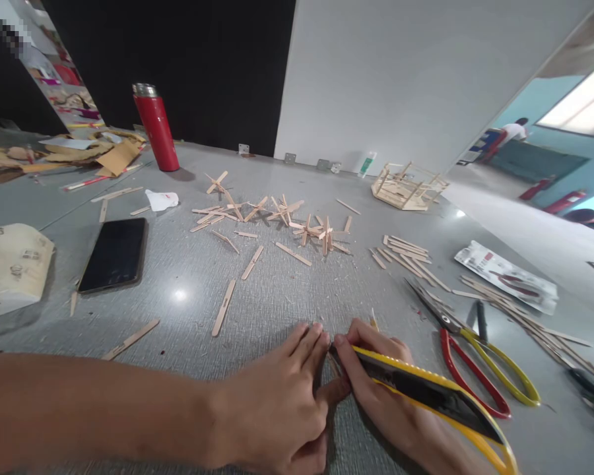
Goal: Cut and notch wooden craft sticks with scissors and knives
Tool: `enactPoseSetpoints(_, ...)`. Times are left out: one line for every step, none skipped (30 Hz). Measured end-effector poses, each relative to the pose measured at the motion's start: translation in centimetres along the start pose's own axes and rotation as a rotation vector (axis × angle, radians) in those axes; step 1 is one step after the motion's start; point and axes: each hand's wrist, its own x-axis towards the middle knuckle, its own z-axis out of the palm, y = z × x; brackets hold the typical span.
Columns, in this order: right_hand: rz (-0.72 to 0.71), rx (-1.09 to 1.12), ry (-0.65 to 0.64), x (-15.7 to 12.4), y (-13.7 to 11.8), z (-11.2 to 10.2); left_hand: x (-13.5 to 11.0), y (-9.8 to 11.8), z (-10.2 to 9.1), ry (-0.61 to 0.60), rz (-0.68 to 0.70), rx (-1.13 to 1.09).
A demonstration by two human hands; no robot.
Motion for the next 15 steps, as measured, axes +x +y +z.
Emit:
enactPoseSetpoints(0.000,0.000,-0.004,-0.06,0.02,-0.01,0.01,-0.07,-0.17,-0.012,0.006,0.009)
enactPoseSetpoints(-0.002,0.000,-0.008,-0.08,0.02,-0.02,0.03,-0.13,-0.31,-0.023,0.015,0.015)
enactPoseSetpoints(-0.006,0.001,-0.013,-0.06,0.01,-0.02,0.04,-0.17,-0.42,-0.029,0.024,0.020)
enactPoseSetpoints(-0.010,0.002,-0.018,-0.02,0.00,-0.02,0.06,-0.19,-0.48,-0.034,0.028,0.024)
enactPoseSetpoints(-0.015,0.002,-0.020,0.04,0.01,-0.01,0.06,-0.19,-0.51,-0.038,0.030,0.024)
enactPoseSetpoints(-0.021,0.002,-0.023,0.11,0.03,0.01,0.07,-0.17,-0.51,-0.041,0.028,0.024)
enactPoseSetpoints(-0.026,0.001,-0.027,0.18,0.06,0.02,0.08,-0.15,-0.48,-0.043,0.024,0.023)
enactPoseSetpoints(-0.031,0.001,-0.030,0.24,0.11,0.03,0.08,-0.12,-0.44,-0.045,0.018,0.023)
enactPoseSetpoints(-0.035,0.002,-0.033,0.28,0.17,0.02,0.09,-0.09,-0.40,-0.045,0.014,0.026)
enactPoseSetpoints(-0.039,0.002,-0.034,0.30,0.22,-0.01,0.10,-0.07,-0.36,-0.045,0.014,0.032)
enactPoseSetpoints(-0.043,0.004,-0.034,0.30,0.27,-0.06,0.11,-0.07,-0.33,-0.042,0.017,0.044)
enactPoseSetpoints(-0.050,0.006,-0.035,0.28,0.30,-0.12,0.11,-0.08,-0.32,-0.039,0.023,0.059)
enactPoseSetpoints(-0.057,0.008,-0.031,0.25,0.31,-0.18,0.12,-0.10,-0.31,-0.038,0.032,0.074)
enactPoseSetpoints(-0.066,0.008,-0.017,0.22,0.30,-0.24,0.12,-0.12,-0.30,-0.036,0.040,0.090)
enactPoseSetpoints(-0.073,0.008,-0.001,0.19,0.28,-0.28,0.12,-0.15,-0.30,-0.034,0.047,0.102)
